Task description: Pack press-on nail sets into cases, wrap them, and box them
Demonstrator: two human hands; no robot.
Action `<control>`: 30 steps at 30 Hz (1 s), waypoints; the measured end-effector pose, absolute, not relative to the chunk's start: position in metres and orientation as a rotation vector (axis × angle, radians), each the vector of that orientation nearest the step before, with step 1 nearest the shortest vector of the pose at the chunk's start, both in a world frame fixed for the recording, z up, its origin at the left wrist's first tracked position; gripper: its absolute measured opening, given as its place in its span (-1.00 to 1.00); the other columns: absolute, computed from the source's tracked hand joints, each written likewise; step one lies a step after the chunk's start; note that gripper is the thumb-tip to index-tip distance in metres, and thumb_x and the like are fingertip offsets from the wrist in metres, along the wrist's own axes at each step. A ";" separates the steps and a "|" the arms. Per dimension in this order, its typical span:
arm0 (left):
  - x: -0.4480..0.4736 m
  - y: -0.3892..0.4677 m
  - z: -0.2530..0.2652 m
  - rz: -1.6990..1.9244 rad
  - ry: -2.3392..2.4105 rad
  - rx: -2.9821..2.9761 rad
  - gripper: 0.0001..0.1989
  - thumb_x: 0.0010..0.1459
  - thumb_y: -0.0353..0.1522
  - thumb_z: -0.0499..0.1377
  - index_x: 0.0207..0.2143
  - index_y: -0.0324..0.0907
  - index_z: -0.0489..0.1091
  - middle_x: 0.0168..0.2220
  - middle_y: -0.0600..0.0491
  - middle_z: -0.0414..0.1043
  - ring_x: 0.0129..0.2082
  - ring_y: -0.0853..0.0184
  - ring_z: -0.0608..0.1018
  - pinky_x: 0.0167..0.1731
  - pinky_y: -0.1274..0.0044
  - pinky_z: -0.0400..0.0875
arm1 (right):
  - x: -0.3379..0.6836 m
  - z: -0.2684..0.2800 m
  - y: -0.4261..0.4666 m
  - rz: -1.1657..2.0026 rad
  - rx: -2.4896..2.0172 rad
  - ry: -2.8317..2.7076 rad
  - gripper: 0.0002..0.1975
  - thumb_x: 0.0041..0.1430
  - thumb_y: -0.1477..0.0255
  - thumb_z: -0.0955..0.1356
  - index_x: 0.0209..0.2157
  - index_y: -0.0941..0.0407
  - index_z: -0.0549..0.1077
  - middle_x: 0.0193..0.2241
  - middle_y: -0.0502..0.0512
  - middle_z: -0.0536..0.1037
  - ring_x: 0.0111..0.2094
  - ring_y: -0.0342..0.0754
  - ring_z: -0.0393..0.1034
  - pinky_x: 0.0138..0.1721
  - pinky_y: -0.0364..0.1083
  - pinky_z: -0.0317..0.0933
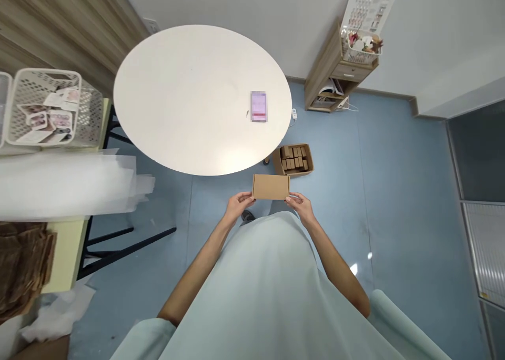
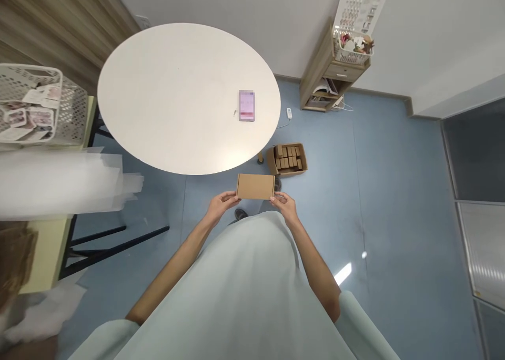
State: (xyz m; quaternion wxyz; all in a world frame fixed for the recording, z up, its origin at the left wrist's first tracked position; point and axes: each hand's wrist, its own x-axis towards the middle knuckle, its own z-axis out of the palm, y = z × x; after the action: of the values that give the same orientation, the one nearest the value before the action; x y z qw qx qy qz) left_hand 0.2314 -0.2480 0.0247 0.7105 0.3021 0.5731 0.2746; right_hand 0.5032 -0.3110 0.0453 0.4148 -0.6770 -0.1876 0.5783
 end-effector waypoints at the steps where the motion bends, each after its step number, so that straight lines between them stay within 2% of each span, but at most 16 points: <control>1: 0.240 -0.244 0.023 0.590 1.262 0.680 -0.41 -0.08 -0.05 0.53 -0.08 -0.21 0.55 -0.07 -0.17 0.69 -0.02 0.04 0.71 0.24 0.07 0.52 | 0.513 0.042 -0.311 1.458 -1.707 -0.462 -0.34 -0.20 0.04 0.67 -0.10 0.07 0.58 -0.20 0.16 0.73 -0.13 0.12 0.66 0.12 0.17 0.47; 6: 0.310 -0.211 0.001 0.495 1.262 0.734 -0.44 -0.07 -0.05 0.52 -0.12 -0.21 0.56 -0.06 -0.15 0.67 -0.03 0.06 0.71 0.23 0.08 0.52 | 0.576 0.023 -0.294 1.426 -1.739 -0.379 -0.31 -0.26 0.07 0.68 -0.11 0.09 0.56 -0.17 0.17 0.71 -0.13 0.09 0.64 0.10 0.14 0.46; 11: 0.421 -0.170 -0.031 0.376 1.346 0.695 -0.57 0.02 -0.15 0.49 -0.18 -0.24 0.51 -0.17 -0.13 0.64 -0.17 0.14 0.73 0.15 0.13 0.58 | 0.664 0.013 -0.253 1.360 -1.877 -0.397 -0.35 -0.25 0.07 0.66 -0.14 0.14 0.61 -0.10 0.24 0.69 -0.03 0.12 0.59 0.10 0.11 0.45; 15: 0.512 -0.139 -0.050 0.305 1.391 0.677 -0.62 0.13 -0.30 0.44 -0.06 -0.26 0.48 -0.04 -0.17 0.61 -0.20 0.21 0.72 0.06 0.23 0.62 | 0.735 0.009 -0.210 1.341 -1.925 -0.460 -0.39 -0.20 0.06 0.64 -0.15 0.12 0.61 -0.10 0.21 0.69 -0.06 0.10 0.59 0.02 0.07 0.48; 19: 0.576 -0.111 -0.067 0.281 1.471 0.695 -0.47 0.20 -0.38 0.37 0.20 -0.24 0.39 0.19 -0.25 0.52 -0.06 0.21 0.70 0.04 0.29 0.60 | 0.785 -0.006 -0.166 1.338 -1.930 -0.487 -0.39 -0.24 0.08 0.65 -0.17 0.12 0.59 -0.14 0.17 0.69 -0.17 0.07 0.61 -0.04 0.05 0.50; 22: 0.603 -0.093 -0.080 0.265 1.484 0.755 -0.40 0.25 -0.39 0.32 0.31 -0.24 0.32 0.26 -0.26 0.48 0.09 0.15 0.65 0.14 0.27 0.54 | 0.801 -0.026 -0.138 1.315 -1.955 -0.502 -0.41 -0.24 0.09 0.65 -0.20 0.11 0.57 -0.18 0.14 0.69 -0.20 0.06 0.62 -0.06 0.04 0.51; 25: 0.619 -0.076 -0.093 0.252 1.475 0.784 -0.40 0.27 -0.38 0.29 0.33 -0.27 0.33 0.28 -0.27 0.47 0.14 0.11 0.63 0.21 0.25 0.48 | 0.801 -0.052 -0.118 1.276 -2.017 -0.529 -0.48 -0.17 0.15 0.62 -0.19 0.11 0.54 -0.18 0.13 0.68 -0.21 0.06 0.63 -0.06 0.04 0.51; 30: 0.638 -0.048 -0.119 0.277 1.389 0.867 -0.54 0.29 -0.35 0.27 0.23 -0.22 0.46 0.30 -0.18 0.47 0.22 0.12 0.58 0.27 0.28 0.43 | 0.786 -0.101 -0.092 1.175 -2.119 -0.536 -0.57 -0.06 0.27 0.56 -0.15 0.11 0.50 -0.11 0.15 0.63 -0.21 0.01 0.63 -0.08 0.00 0.52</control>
State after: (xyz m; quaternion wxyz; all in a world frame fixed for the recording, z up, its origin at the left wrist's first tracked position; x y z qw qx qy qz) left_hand 0.6380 -0.0480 -0.1190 0.6747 0.3854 0.6173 0.1231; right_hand 0.7856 -0.0922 -0.1008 0.3242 -0.8078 -0.2042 0.4480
